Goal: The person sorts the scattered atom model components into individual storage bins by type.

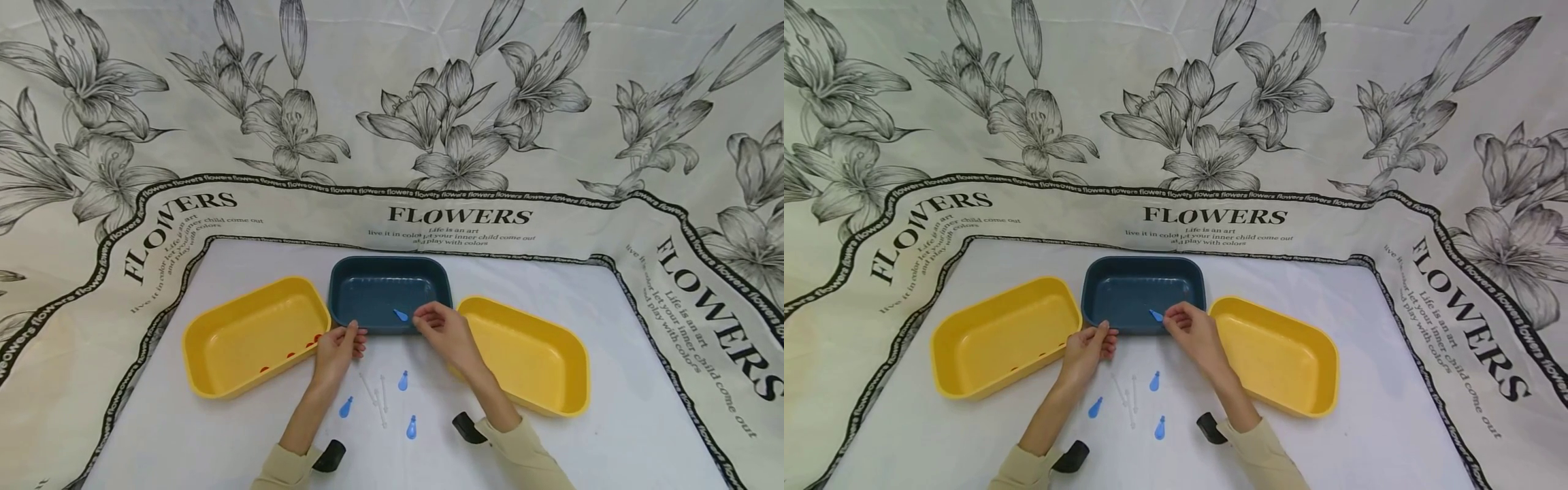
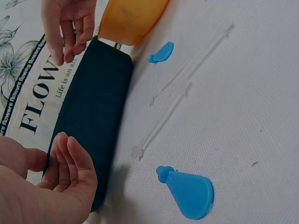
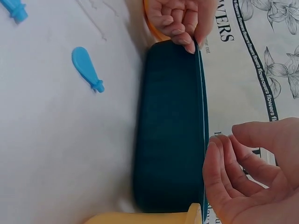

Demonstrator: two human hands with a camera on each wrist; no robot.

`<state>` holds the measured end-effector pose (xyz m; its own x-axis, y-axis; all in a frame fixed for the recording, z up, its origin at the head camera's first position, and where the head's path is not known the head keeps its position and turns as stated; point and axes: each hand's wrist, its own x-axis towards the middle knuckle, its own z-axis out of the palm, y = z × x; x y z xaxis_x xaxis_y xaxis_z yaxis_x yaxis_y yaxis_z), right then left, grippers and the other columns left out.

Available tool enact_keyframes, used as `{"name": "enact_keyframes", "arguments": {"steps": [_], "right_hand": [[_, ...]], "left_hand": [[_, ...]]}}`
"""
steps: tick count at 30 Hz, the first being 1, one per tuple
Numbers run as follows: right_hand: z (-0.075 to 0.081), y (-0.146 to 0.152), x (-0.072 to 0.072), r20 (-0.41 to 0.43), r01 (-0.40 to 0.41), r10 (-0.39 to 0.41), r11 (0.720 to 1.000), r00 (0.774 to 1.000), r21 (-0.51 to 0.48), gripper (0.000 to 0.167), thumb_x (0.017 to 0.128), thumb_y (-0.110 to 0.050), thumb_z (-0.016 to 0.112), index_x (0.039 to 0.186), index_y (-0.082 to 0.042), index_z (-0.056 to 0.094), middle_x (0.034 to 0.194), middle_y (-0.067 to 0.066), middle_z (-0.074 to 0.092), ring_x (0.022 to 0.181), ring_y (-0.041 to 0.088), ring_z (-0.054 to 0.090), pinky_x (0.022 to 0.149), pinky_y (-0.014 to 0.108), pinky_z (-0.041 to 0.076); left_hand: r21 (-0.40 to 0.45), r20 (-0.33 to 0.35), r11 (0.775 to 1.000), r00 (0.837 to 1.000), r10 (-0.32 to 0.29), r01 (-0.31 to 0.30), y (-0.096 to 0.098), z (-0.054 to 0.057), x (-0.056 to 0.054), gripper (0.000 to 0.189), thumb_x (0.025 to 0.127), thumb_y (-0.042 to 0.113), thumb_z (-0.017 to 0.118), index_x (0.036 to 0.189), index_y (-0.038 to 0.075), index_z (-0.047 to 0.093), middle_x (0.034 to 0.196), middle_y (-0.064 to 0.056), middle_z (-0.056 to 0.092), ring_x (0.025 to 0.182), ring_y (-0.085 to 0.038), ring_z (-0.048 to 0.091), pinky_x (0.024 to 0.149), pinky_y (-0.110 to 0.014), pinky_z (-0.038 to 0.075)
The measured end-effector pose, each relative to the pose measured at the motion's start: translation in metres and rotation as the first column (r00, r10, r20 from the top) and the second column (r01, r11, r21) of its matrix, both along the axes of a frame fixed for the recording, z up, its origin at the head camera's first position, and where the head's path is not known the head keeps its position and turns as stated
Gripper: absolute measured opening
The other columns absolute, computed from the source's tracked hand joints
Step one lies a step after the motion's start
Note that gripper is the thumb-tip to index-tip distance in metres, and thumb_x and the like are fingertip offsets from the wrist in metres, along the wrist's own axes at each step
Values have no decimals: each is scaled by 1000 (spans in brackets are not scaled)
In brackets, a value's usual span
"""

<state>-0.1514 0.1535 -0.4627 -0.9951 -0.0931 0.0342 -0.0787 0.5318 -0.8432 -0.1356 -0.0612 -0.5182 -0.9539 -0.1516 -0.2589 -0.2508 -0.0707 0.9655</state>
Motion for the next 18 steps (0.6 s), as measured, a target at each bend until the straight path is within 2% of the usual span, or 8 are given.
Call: {"name": "enact_keyframes", "arguments": {"steps": [3,11,18], "right_hand": [[-3,-1,5,-13,-1,1,1000,1000,-2,9,97,-11,72,105,-5,71,95,5,69,88,20,65,84,24,57],[-15,-4,17,-92,-10,12,1000,996,25,9,95,-6,74,103,-5,71,92,4,70,86,18,64,80,23,57],[-20,-8,29,-132,-38,41,999,990,22,11,94,-3,74,104,-2,71,92,2,69,85,17,63,78,26,58]], "left_hand": [[3,4,1000,1000,-1,1,-1,0,0,37,108,24,55,106,-9,71,96,-25,71,72,-20,64,65,-18,57],[61,-35,998,999,-9,11,-3,-1,1,38,108,21,55,106,-14,69,89,-20,70,68,-13,61,64,-20,57],[54,-24,998,1000,-12,13,-2,-1,0,37,108,22,55,106,-12,70,90,-21,70,68,-13,61,64,-19,56]]}}
